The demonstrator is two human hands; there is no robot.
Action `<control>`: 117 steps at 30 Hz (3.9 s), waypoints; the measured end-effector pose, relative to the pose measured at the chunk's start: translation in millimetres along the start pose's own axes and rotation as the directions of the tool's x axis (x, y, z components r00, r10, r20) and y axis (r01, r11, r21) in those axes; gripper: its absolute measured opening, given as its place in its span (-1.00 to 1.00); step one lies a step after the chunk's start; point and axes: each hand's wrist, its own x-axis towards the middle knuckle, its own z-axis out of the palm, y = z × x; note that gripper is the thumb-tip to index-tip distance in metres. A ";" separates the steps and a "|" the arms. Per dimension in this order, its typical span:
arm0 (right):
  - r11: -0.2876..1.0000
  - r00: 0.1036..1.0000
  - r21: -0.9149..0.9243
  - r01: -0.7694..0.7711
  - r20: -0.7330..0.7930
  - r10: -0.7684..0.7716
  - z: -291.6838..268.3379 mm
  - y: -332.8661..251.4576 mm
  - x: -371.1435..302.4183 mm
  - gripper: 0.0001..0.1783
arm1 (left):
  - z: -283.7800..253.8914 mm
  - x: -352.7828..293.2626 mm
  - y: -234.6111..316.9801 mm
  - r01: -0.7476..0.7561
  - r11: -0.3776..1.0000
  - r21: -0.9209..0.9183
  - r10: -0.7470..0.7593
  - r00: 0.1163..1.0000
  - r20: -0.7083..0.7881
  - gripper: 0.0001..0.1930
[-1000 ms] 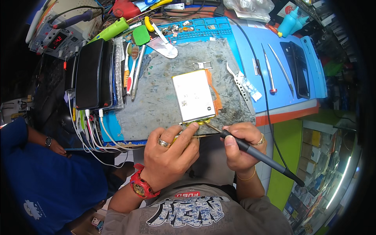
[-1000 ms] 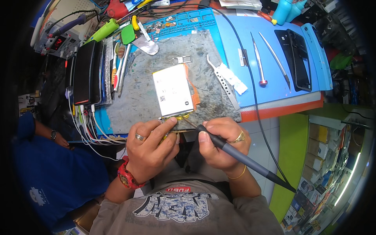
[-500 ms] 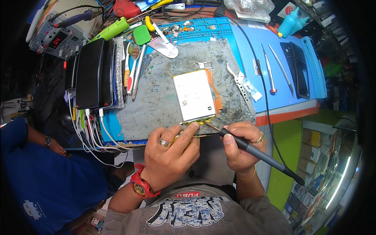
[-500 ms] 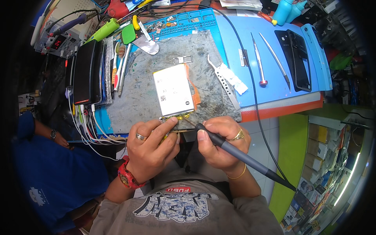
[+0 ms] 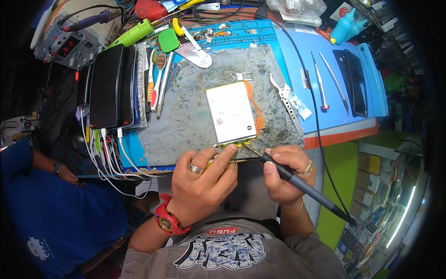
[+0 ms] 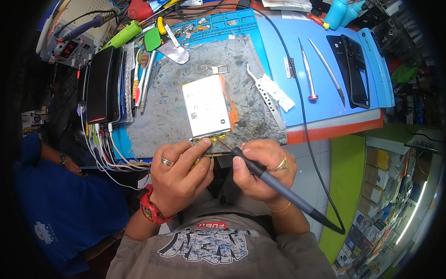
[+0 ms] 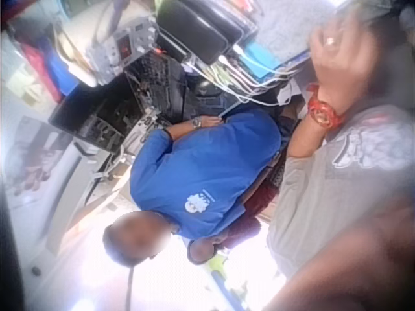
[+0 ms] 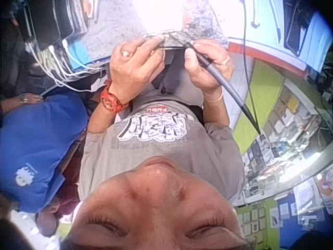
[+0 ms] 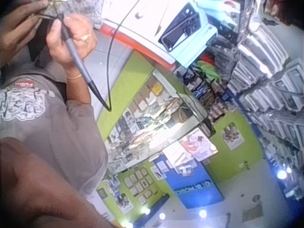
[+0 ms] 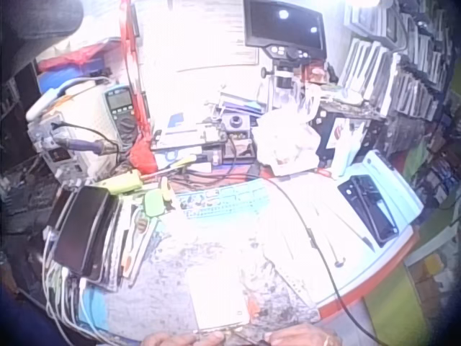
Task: The person uses a soldering iron to solder the connector on a phone battery and then places the battery into the back of a phone.
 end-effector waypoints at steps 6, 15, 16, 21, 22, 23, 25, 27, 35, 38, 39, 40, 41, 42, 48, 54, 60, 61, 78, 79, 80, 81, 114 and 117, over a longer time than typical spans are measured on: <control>0.963 0.979 -0.180 0.200 0.004 -0.203 5.6 -5.2 4.1 -0.69 | -0.4 0.1 0.1 0.003 1.000 -0.006 -0.003 1.000 0.001 -0.85; 0.949 0.965 -0.181 0.260 0.024 -0.260 9.1 -3.3 1.2 -0.67 | -1.0 0.0 0.4 0.008 1.000 -0.010 -0.008 1.000 0.005 -0.85; 0.948 0.966 -0.184 0.258 0.026 -0.258 9.0 -3.7 1.2 -0.67 | -1.4 0.3 0.4 0.008 1.000 -0.010 -0.008 1.000 0.007 -0.85; 0.947 0.967 -0.201 0.252 0.029 -0.252 8.0 -5.4 0.1 -0.67 | 0.1 -0.2 -0.2 0.003 1.000 -0.014 -0.003 1.000 0.000 -0.85; 0.946 0.967 -0.203 0.252 0.031 -0.251 7.9 -5.7 -0.2 -0.67 | -0.2 0.2 -0.2 0.002 1.000 -0.014 -0.002 1.000 0.000 -0.85; 0.946 0.967 -0.203 0.253 0.033 -0.251 8.0 -5.4 -0.5 -0.66 | -0.2 0.2 -0.2 0.002 1.000 -0.013 -0.002 1.000 0.002 -0.85; 0.947 0.968 -0.205 0.248 0.027 -0.248 8.5 -5.6 -1.6 -0.66 | 0.7 -0.5 -0.1 0.003 1.000 -0.007 -0.003 1.000 0.002 -0.85; 0.951 0.972 -0.202 0.234 0.016 -0.235 7.9 -7.1 -1.9 -0.66 | 0.7 -0.4 -0.3 0.002 1.000 -0.008 -0.002 1.000 0.002 -0.85; 0.974 0.986 -0.160 0.162 -0.018 -0.167 5.2 -6.1 -3.6 -0.66 | 0.0 0.0 -0.1 0.000 1.000 -0.007 0.000 1.000 0.000 -0.86; 0.976 0.986 -0.148 0.159 -0.025 -0.164 6.4 -5.6 -4.6 -0.67 | -0.2 -0.1 -0.3 0.002 1.000 -0.007 -0.002 1.000 -0.001 -0.86; 0.985 0.990 -0.114 0.133 -0.037 -0.138 5.3 -6.0 -5.7 -0.67 | -0.8 0.7 0.0 0.003 1.000 -0.020 -0.003 1.000 0.000 -0.85; 0.991 0.993 -0.079 0.108 -0.048 -0.112 2.3 -6.9 -7.8 -0.68 | -2.0 2.2 0.6 0.004 0.999 -0.033 -0.004 1.000 0.000 -0.83; 0.996 0.995 -0.044 0.083 -0.056 -0.086 -1.1 -7.9 -9.3 -0.68 | -3.1 3.1 0.9 0.007 0.999 -0.046 -0.007 1.000 -0.001 -0.82; 0.998 0.996 -0.012 0.062 -0.066 -0.063 -4.1 -6.7 -12.3 -0.68 | -3.2 3.1 0.5 0.006 0.999 -0.045 -0.006 1.000 -0.003 -0.81; 0.993 0.995 -0.067 0.095 -0.010 -0.096 -15.5 4.0 -15.1 -0.70 | -3.0 3.1 1.4 0.005 0.999 -0.046 -0.005 1.000 -0.004 -0.80; 0.968 0.982 -0.166 0.186 0.067 -0.177 -19.0 0.4 -17.7 -0.70 | -3.2 3.2 0.2 -0.006 0.999 -0.051 0.006 1.000 -0.010 -0.78; 0.946 0.986 0.309 -0.102 -0.093 0.137 -23.6 -0.4 -23.7 -0.70 | -2.7 2.8 0.5 -0.006 0.999 -0.053 0.006 1.000 -0.014 -0.78; 0.926 0.982 0.353 -0.133 -0.079 0.171 -24.6 -2.1 -18.9 -0.70 | -3.4 3.3 0.4 -0.006 0.999 -0.053 0.005 1.000 -0.012 -0.78; 0.982 0.987 0.145 -0.117 -0.092 0.131 -11.0 1.5 -8.3 -0.84 | -2.9 3.2 1.2 -0.002 0.999 -0.038 0.002 1.000 0.000 -0.79; 0.985 0.988 0.135 -0.111 -0.093 0.124 -10.7 1.8 -8.5 -0.84 | -2.4 2.7 1.1 -0.002 0.999 -0.039 0.001 1.000 -0.001 -0.79; 0.987 0.989 0.123 -0.105 -0.094 0.117 -10.4 2.0 -8.7 -0.84 | -2.2 2.5 1.0 -0.001 0.999 -0.041 0.001 1.000 -0.003 -0.79; 0.989 0.989 0.112 -0.099 -0.095 0.110 -10.3 2.1 -8.8 -0.84 | -2.2 2.6 0.9 -0.002 0.999 -0.042 0.001 1.000 -0.003 -0.79; 0.994 0.993 0.103 -0.028 -0.115 0.040 8.8 3.5 1.8 -0.76 | -1.9 3.0 0.7 0.004 0.999 -0.043 -0.004 1.000 -0.017 -0.81; 0.995 0.993 0.098 -0.030 -0.114 0.042 9.2 3.5 1.8 -0.76 | -1.6 2.3 0.5 0.004 0.999 -0.042 -0.005 1.000 -0.016 -0.81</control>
